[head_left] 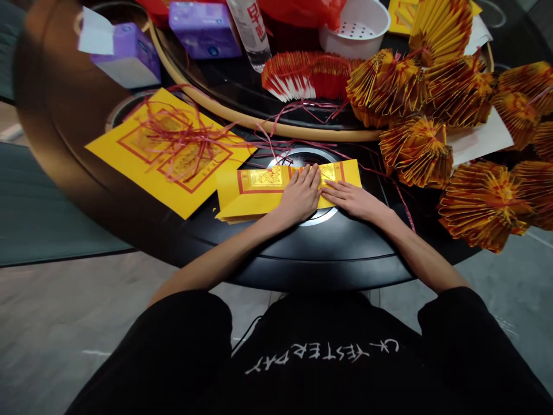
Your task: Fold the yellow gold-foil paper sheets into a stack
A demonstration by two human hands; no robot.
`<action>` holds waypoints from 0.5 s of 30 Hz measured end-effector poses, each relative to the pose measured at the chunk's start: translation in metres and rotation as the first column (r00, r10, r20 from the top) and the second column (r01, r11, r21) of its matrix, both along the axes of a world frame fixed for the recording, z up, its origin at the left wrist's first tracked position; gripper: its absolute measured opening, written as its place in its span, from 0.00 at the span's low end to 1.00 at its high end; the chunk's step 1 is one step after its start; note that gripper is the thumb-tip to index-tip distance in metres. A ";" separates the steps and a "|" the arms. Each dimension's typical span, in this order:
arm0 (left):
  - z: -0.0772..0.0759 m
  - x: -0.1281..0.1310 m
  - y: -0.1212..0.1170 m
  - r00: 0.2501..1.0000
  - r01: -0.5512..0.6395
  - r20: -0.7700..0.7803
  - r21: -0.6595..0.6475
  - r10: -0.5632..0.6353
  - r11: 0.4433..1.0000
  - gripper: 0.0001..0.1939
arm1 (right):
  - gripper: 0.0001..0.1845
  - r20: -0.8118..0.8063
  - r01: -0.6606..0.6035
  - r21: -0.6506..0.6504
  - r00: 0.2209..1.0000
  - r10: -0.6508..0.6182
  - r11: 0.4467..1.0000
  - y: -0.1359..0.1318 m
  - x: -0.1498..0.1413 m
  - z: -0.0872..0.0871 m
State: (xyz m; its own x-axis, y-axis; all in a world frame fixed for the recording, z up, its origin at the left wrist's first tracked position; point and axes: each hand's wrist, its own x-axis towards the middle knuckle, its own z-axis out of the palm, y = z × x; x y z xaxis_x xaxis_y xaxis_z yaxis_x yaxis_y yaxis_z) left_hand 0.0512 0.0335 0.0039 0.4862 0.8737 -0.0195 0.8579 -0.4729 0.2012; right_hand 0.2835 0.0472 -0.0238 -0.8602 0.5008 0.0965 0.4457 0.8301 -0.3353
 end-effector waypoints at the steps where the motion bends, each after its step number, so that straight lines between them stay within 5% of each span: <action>1: -0.001 0.001 -0.001 1.000 -0.006 -0.001 0.001 0.006 1.000 0.34 | 0.31 0.008 0.007 0.006 1.000 -0.007 1.000 -0.001 0.000 0.002; 15: -0.017 -0.001 -0.003 0.996 -0.041 0.080 0.041 0.038 0.998 0.36 | 0.30 0.018 0.017 0.078 1.000 -0.018 0.997 -0.013 0.011 0.022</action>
